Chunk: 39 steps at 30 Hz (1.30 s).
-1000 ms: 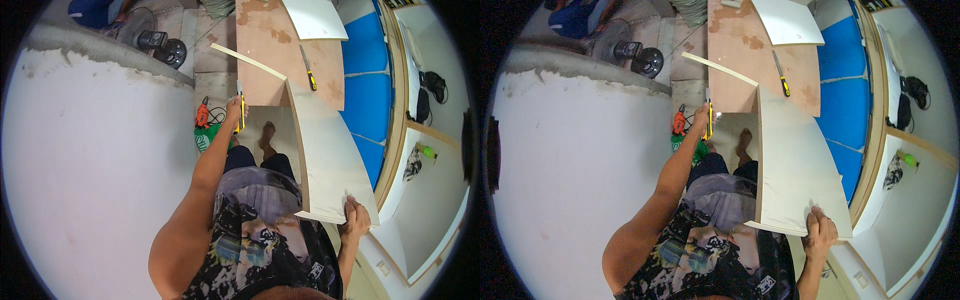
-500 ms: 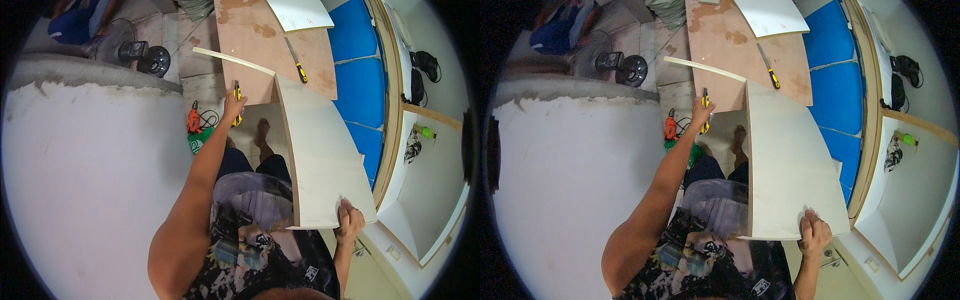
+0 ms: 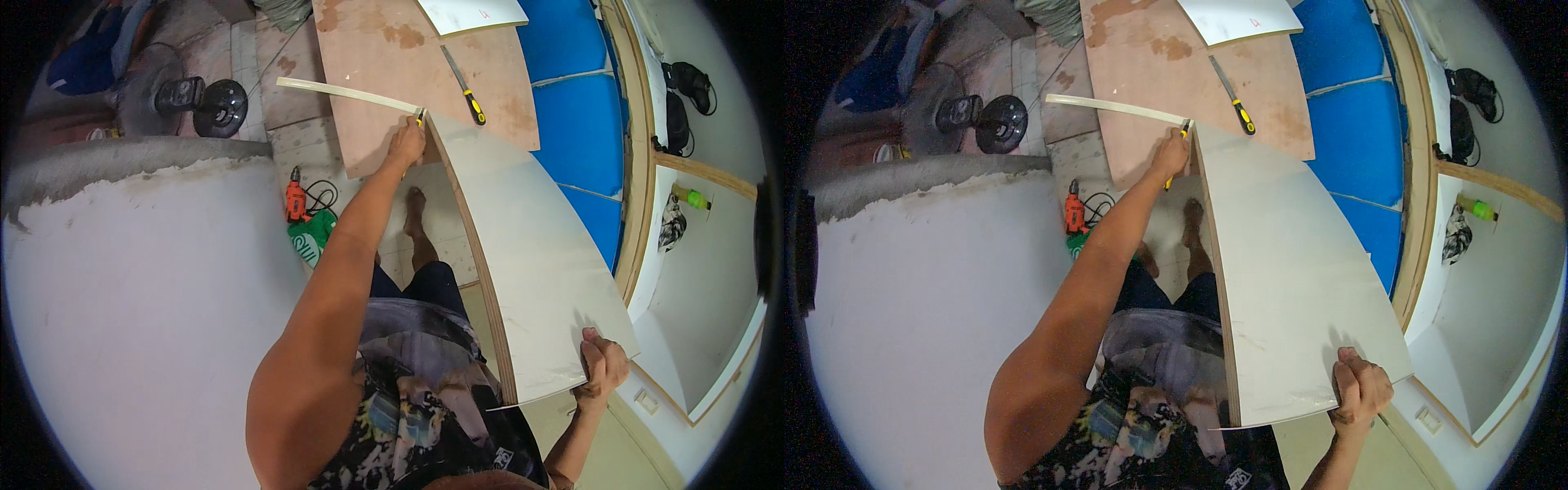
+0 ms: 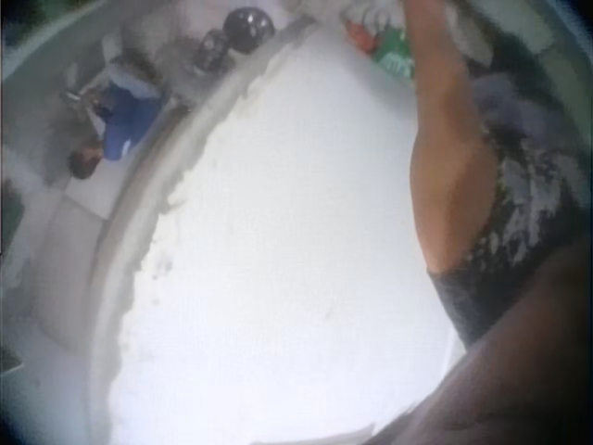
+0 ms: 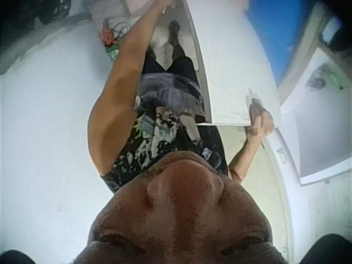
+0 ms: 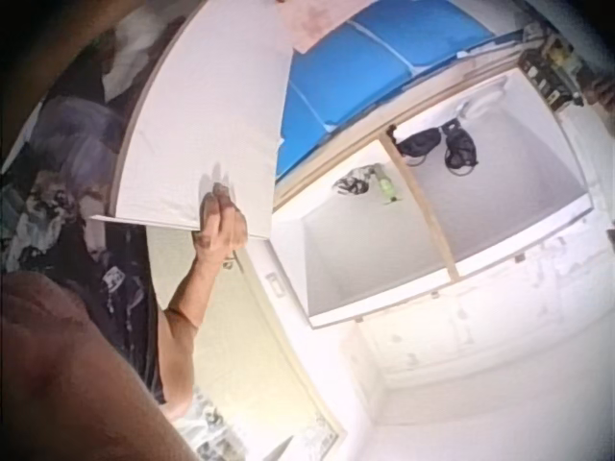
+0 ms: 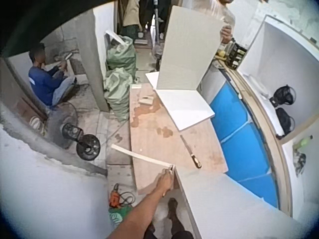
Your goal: The person uses a utility knife to trim the edges of white cabinet panels and applies edge banding to the cut sides. They work on multiple panels, cutting, peeling backing, and pressing the banding onto the edges.
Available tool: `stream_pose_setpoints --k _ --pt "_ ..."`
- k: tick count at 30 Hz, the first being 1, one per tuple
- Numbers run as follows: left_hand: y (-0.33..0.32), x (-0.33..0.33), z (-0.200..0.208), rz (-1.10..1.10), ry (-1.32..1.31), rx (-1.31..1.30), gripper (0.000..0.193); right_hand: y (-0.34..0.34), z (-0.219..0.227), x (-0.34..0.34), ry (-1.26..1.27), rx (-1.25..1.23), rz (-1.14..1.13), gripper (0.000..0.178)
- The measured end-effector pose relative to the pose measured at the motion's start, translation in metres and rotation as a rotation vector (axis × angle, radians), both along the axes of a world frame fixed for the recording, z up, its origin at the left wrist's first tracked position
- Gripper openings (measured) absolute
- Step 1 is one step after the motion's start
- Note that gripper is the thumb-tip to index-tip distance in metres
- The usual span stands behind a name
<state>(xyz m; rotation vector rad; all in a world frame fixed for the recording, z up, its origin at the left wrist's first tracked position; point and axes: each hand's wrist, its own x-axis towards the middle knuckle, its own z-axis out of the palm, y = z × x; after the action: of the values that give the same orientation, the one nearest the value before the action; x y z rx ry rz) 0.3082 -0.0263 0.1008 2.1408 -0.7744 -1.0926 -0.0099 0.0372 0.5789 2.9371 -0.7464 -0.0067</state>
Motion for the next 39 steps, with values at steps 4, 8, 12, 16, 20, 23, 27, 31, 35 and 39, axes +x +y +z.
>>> stream_pose_setpoints --k 4,8,12,16,20,23,27,31,35,39 --pt "-0.009 0.002 -0.001 -0.057 0.017 0.024 0.038 -0.011 0.006 0.008 -0.015 -0.004 -0.003 0.024" --pt "-0.016 -0.002 -0.016 -0.087 -0.067 0.068 0.031 -0.014 0.005 0.013 -0.019 -0.002 0.017 0.027" --pt "-0.016 -0.004 -0.014 -0.093 -0.030 0.070 0.030 -0.013 0.004 0.016 -0.021 -0.036 0.010 0.031" --pt "-0.019 -0.005 -0.014 -0.134 -0.055 0.112 0.030 -0.016 0.005 0.016 -0.020 -0.026 0.015 0.030" --pt "-0.019 -0.006 -0.022 -0.161 -0.119 0.108 0.030 -0.018 0.005 0.014 -0.018 -0.007 0.012 0.030" --pt "-0.020 -0.007 -0.018 -0.176 -0.105 0.122 0.030 -0.020 0.010 0.012 0.009 0.032 0.017 0.032" --pt "-0.021 -0.007 -0.016 -0.183 -0.120 0.122 0.028 -0.020 0.008 0.006 0.001 0.026 0.016 0.030" --pt "-0.022 -0.007 -0.017 -0.175 -0.129 0.111 0.026 -0.022 0.012 0.010 0.004 0.077 -0.013 0.031" --pt "-0.026 -0.006 -0.016 -0.164 -0.145 0.075 0.023 -0.024 0.011 0.012 -0.023 0.095 -0.006 0.030" --pt "-0.031 -0.003 -0.011 -0.156 -0.084 0.134 0.024 -0.028 0.012 0.021 -0.049 0.079 -0.023 0.028"
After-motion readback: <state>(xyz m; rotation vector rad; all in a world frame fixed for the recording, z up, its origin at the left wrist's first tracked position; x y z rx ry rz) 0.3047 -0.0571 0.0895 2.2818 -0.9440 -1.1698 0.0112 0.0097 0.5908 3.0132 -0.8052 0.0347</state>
